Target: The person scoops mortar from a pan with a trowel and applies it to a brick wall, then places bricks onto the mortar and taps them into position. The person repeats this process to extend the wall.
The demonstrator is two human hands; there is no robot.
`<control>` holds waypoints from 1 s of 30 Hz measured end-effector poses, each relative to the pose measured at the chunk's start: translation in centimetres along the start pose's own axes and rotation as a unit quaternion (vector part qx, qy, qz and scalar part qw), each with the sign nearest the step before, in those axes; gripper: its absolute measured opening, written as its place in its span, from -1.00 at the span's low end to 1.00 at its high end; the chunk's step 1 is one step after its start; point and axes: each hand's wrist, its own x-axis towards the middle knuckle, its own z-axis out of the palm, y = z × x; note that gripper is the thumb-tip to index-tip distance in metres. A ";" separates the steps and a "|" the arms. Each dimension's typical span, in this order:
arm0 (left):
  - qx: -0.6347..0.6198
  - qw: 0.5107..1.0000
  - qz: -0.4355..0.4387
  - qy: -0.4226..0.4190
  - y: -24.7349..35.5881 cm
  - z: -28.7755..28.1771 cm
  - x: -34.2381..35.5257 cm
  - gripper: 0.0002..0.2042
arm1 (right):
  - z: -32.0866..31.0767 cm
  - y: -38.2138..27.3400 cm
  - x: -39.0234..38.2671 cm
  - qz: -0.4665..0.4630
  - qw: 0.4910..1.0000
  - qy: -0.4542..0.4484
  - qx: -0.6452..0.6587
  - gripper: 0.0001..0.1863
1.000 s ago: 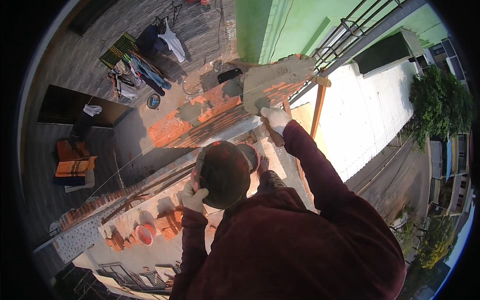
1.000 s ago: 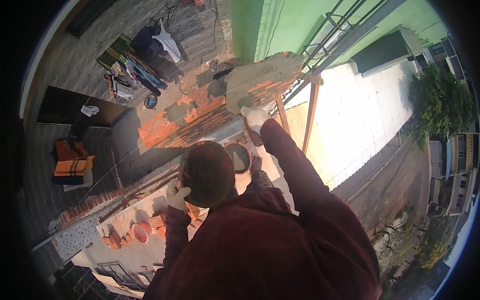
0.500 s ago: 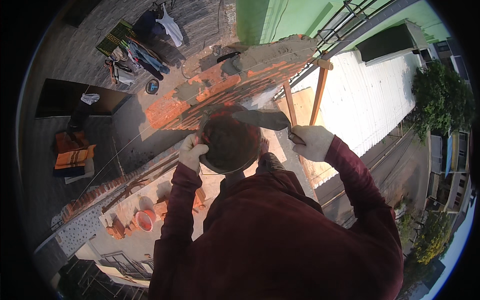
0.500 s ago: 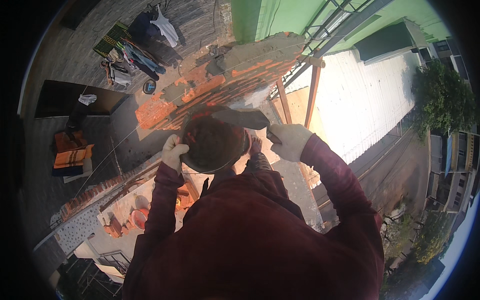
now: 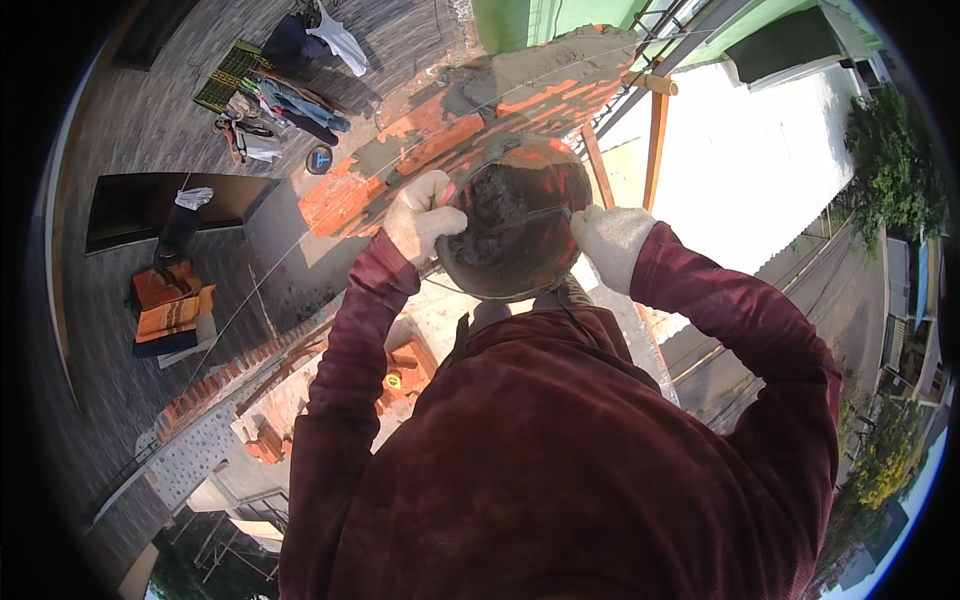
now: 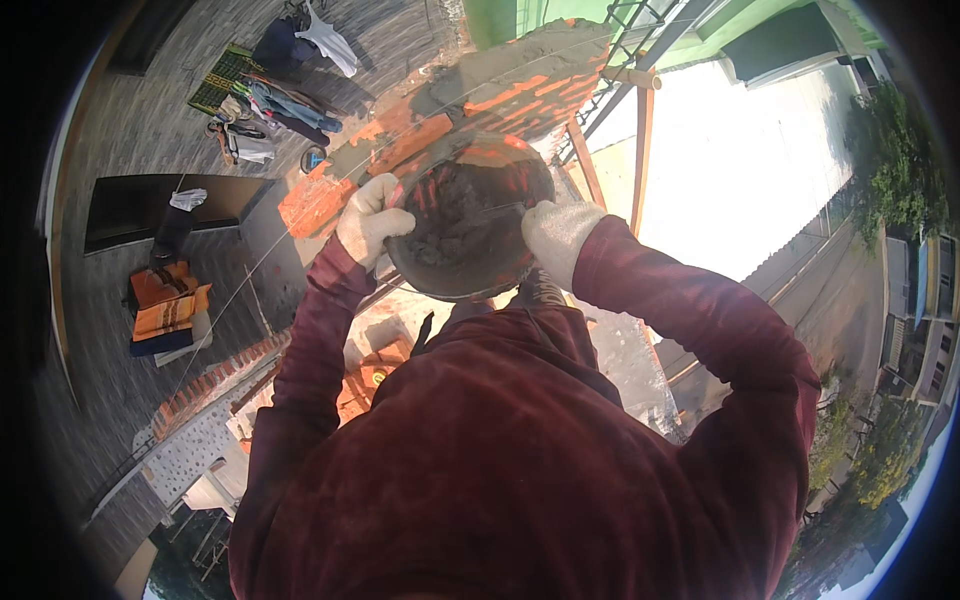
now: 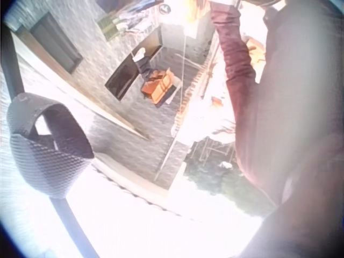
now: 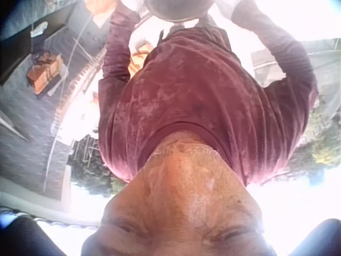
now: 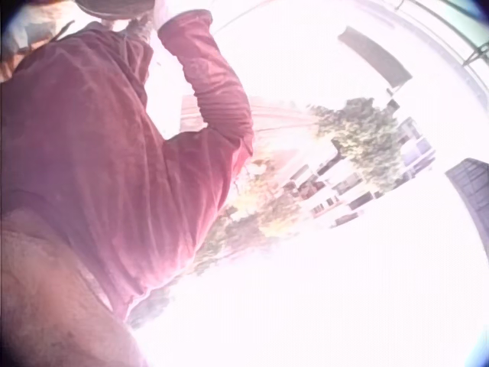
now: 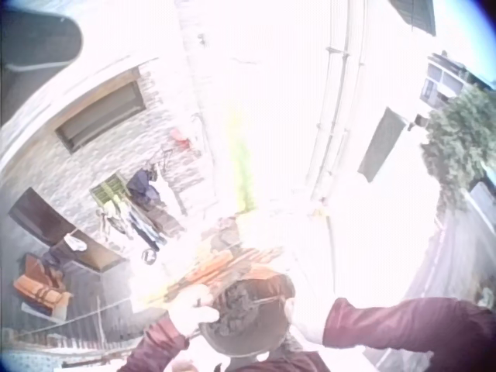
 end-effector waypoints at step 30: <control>-0.139 0.960 0.066 0.234 -5.1 4.4 -6.0 -0.82 | 0.5 6.6 4.8 0.067 0.720 -0.350 0.596 -0.60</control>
